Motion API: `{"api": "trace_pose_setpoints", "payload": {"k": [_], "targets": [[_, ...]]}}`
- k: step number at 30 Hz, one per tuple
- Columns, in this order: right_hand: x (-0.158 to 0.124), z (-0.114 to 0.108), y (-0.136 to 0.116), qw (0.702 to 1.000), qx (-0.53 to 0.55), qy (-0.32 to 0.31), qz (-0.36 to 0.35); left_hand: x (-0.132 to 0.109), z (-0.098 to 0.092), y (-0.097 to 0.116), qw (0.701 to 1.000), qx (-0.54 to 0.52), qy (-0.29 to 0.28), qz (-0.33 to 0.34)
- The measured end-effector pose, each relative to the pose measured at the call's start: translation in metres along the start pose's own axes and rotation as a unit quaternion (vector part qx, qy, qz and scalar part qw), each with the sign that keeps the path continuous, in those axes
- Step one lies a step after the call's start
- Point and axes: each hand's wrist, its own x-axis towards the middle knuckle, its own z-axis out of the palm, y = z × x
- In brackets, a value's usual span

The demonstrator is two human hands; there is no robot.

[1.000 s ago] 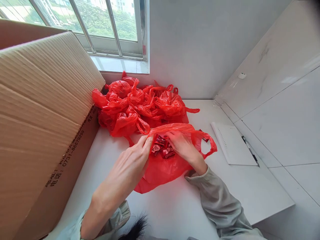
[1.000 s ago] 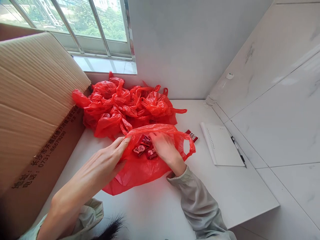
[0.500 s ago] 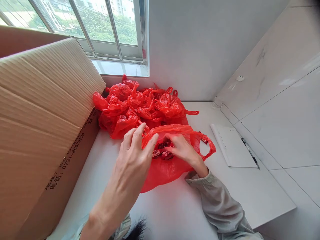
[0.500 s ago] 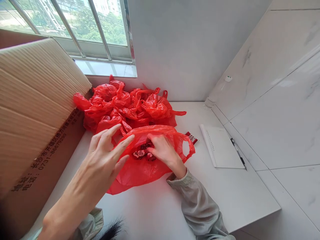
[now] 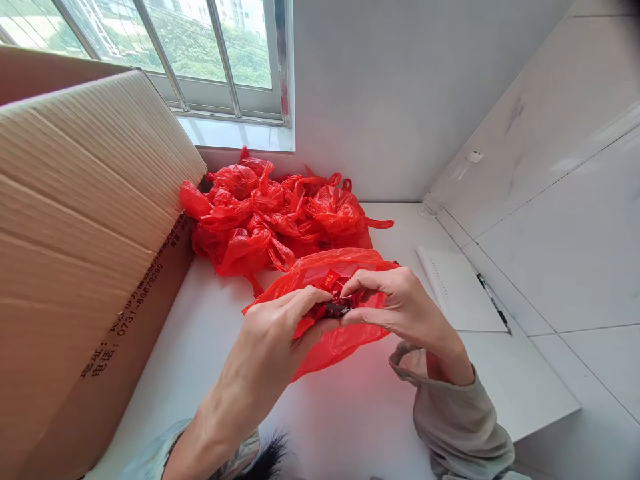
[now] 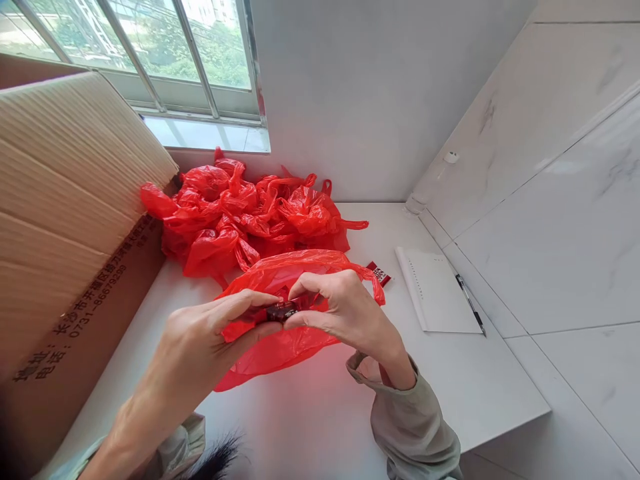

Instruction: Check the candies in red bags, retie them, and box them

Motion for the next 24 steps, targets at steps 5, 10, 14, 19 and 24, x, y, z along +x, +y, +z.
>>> {"api": "trace_pose_setpoints", "payload": {"k": [5,10,14,19,24], "targets": [[0.000,-0.007,-0.002,0.997,0.075,0.002,0.019,0.001,-0.001,-0.003,0.999,-0.034,0.028,-0.004],[0.002,-0.008,-0.002,0.998,0.064,0.008,-0.007,0.002,-0.004,-0.006,0.997,-0.059,0.039,-0.018],[0.001,-0.009,-0.002,0.998,0.057,0.033,-0.011,0.002,-0.006,-0.007,0.994,-0.078,0.074,-0.016],[0.001,-0.007,-0.006,0.995,0.072,0.067,-0.029,-0.002,-0.009,-0.009,0.991,-0.092,0.099,-0.013],[0.002,-0.004,-0.003,0.989,0.126,0.073,-0.009,-0.001,-0.012,-0.011,0.980,0.034,0.156,0.117]]}}
